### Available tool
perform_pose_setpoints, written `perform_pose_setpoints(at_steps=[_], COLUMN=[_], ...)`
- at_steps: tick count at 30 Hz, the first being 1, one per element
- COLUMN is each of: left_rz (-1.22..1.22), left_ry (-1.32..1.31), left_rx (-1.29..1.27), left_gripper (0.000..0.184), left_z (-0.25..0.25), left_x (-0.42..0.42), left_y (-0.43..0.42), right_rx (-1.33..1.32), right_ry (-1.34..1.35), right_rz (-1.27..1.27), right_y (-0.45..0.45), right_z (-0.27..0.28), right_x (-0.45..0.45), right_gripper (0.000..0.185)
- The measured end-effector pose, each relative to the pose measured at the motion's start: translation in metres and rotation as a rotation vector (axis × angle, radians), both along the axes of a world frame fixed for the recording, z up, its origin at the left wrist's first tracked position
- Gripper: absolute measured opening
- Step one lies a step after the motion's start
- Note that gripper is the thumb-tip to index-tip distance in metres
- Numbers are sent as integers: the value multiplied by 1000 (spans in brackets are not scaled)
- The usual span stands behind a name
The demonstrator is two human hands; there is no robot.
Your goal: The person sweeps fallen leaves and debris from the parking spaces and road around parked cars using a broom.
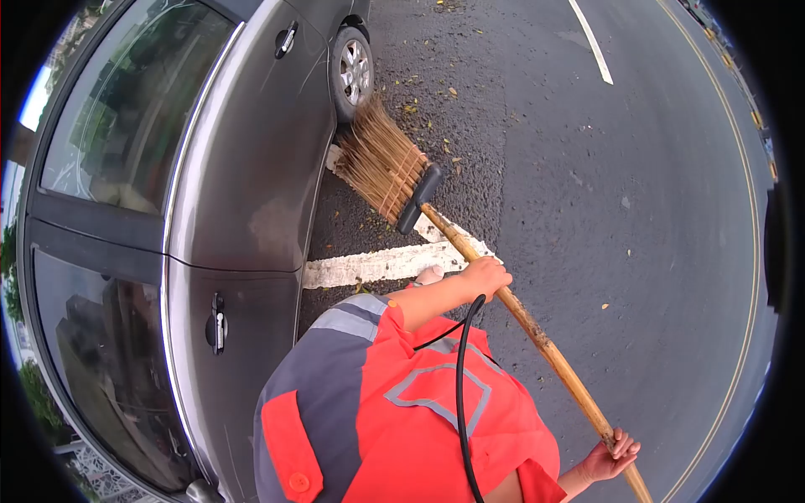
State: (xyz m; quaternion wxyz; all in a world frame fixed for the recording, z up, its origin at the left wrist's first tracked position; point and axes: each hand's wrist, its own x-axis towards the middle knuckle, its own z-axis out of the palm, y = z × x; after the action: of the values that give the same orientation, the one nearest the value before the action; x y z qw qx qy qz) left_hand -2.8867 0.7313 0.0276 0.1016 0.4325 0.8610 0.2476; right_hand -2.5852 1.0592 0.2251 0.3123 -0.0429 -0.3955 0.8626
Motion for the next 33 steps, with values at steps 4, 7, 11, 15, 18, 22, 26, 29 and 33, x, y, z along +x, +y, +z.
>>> perform_pose_setpoints(at_steps=[4, 7, 11, 15, 18, 22, 26, 29, 33], left_rz=[58, 51, 27, 133, 166, 255, 280, 260, 245], left_ry=[-86, -243, -509, -472, -233, -99, 3, 169, 189], left_rx=[-4, -130, -251, -198, -136, 47, 123, 228, 353], left_gripper=[15, 12, 17, 12, 14, 4, 5, 6, 13], left_z=[-2, -28, -39, -69, -56, -41, -32, -28, 15], left_x=[99, 168, 217, 227, 211, 175, 121, 91, 104], left_y=[21, 29, 35, 42, 53, 81, 96, 98, 128], right_rx=[-6, 5, 16, 113, 238, 360, 473, 590, 531], right_ry=[85, 81, 9, -4, 22, 124, 151, 191, 328], right_rz=[34, 113, 246, 320, 292, 182, 229, 197, 133], right_y=[71, 96, 99, 77, 56, 29, -3, -9, 39], right_z=[-4, -8, 5, 30, 47, 64, 65, 45, 41], right_x=[23, 35, 14, 4, 28, 55, 69, 83, 127], right_gripper=[19, 20, 23, 23, 28, 33, 33, 35, 36])
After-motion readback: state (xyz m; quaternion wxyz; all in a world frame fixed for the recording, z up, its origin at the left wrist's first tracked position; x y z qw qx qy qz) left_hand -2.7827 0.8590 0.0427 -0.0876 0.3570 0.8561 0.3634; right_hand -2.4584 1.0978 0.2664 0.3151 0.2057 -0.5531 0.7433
